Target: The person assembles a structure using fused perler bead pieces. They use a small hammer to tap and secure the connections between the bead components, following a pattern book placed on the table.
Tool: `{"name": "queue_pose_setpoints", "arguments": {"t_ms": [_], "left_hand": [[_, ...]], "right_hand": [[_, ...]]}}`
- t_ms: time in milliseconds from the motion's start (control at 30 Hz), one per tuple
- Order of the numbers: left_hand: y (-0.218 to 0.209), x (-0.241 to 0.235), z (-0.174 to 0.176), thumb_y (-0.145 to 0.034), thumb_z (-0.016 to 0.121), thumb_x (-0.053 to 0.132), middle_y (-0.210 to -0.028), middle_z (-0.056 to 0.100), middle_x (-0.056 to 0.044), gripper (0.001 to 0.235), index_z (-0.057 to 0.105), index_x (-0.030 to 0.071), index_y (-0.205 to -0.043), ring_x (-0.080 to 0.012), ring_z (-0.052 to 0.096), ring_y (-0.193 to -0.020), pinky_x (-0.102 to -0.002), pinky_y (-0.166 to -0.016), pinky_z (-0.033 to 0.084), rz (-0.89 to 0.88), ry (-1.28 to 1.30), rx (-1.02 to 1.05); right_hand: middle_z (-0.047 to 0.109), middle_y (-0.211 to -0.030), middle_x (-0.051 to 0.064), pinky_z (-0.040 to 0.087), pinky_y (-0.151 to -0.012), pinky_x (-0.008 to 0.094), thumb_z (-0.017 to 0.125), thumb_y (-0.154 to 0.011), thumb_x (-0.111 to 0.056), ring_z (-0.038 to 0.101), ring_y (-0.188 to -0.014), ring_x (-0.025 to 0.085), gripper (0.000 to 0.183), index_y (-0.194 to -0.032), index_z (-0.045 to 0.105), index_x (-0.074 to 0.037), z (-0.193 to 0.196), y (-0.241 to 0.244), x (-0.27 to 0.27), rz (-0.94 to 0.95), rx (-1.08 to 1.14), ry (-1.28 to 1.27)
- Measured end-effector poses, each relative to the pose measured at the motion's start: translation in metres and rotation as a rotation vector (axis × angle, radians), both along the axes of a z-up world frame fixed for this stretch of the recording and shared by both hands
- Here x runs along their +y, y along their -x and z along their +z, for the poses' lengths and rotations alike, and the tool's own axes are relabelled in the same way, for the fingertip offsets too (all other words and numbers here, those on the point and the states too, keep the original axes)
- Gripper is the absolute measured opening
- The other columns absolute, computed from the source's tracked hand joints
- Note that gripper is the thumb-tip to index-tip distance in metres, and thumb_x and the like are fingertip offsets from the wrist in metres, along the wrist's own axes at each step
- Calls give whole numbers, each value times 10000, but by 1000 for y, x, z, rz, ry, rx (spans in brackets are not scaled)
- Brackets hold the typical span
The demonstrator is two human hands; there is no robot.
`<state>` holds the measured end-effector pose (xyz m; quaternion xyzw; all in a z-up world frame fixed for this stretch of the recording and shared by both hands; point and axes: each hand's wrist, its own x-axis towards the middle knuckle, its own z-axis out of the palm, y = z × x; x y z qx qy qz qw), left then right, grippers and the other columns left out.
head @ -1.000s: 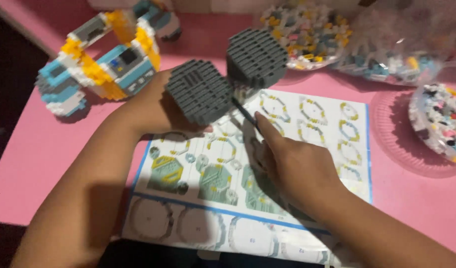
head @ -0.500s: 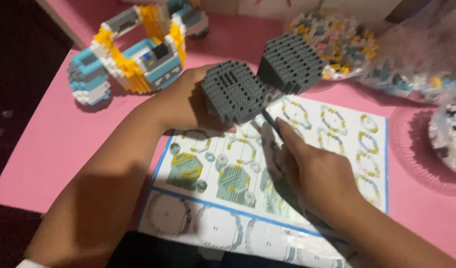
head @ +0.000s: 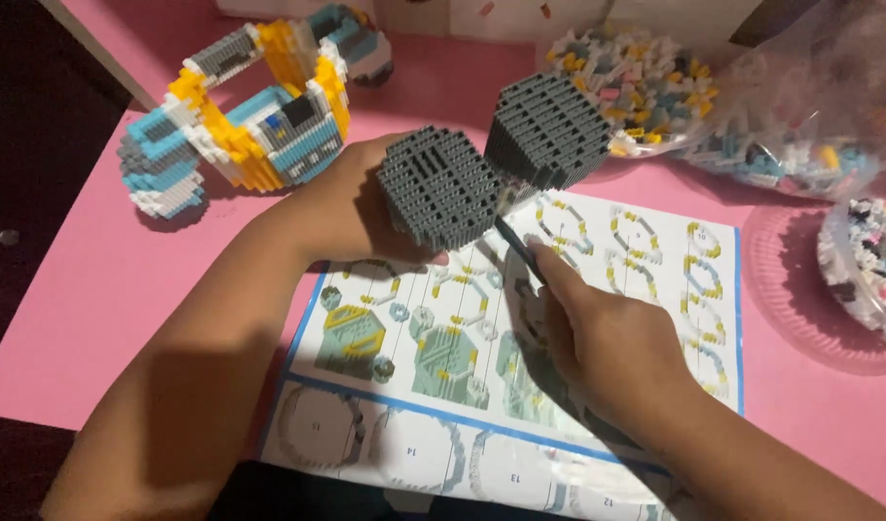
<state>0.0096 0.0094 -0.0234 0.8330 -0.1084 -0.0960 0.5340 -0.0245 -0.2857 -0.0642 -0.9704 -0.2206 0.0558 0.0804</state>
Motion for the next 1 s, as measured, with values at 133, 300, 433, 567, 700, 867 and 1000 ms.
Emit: {"name": "queue_pose_setpoints", "arguments": {"t_ms": [133,300,433,567,700,867,1000], "left_hand": [[1,-4,10,-572,963,161,-1263,810,0,822,695,170,-1350,-143,742,-1219,-319,-1050,587,27,-158,-34],[6,-9,16,-635,949,111,-1209,814,-39,751,674,167,-1332,-216,774,-1238,-383,-983,687,94,-78,47],[-10,10,-15,-641,959,220,-1300,789,-105,685,692,137,-1266,-305,702,-1318,-513,-1148,533,150,-109,-120],[-18,22,-35,-848,713,206,-1079,744,-56,326,721,123,-1163,-229,717,-1005,-412,-905,607,91,302,-388],[-11,22,-32,-886,584,326,-975,685,-2,223,642,139,-995,-189,687,-917,-360,-875,597,178,513,-478],[-7,17,-38,-862,614,320,-933,616,14,139,608,208,-945,-185,597,-894,-393,-853,509,352,372,-290],[-21,19,-50,-831,683,266,-1031,721,2,299,712,111,-1085,-165,672,-973,-363,-889,558,273,383,-357]], "right_hand": [[794,-799,-35,539,-596,481,570,-865,-173,739,-619,346,793,-1618,412,-364,4,4,-14,-47,-23,-245],[755,-615,32,495,-571,415,622,-960,-301,671,-499,245,376,-1322,715,-342,24,2,-22,-242,15,-339],[690,-626,-19,362,-477,265,699,-963,-142,455,-519,78,113,-985,793,-84,41,-21,-50,-119,140,-736],[555,-602,-1,366,-559,309,680,-884,-99,448,-583,125,177,-712,712,-72,37,-48,-68,192,312,-627],[695,-630,20,451,-624,340,669,-841,-183,575,-634,167,171,-753,803,-127,38,-54,-63,43,311,-278],[808,-883,37,519,-770,414,511,-824,-326,729,-830,248,319,-928,789,-210,31,-54,-41,-5,254,30],[778,-893,105,500,-741,443,519,-878,-373,717,-864,308,312,-907,719,-135,41,-57,-40,-138,241,124]]}}
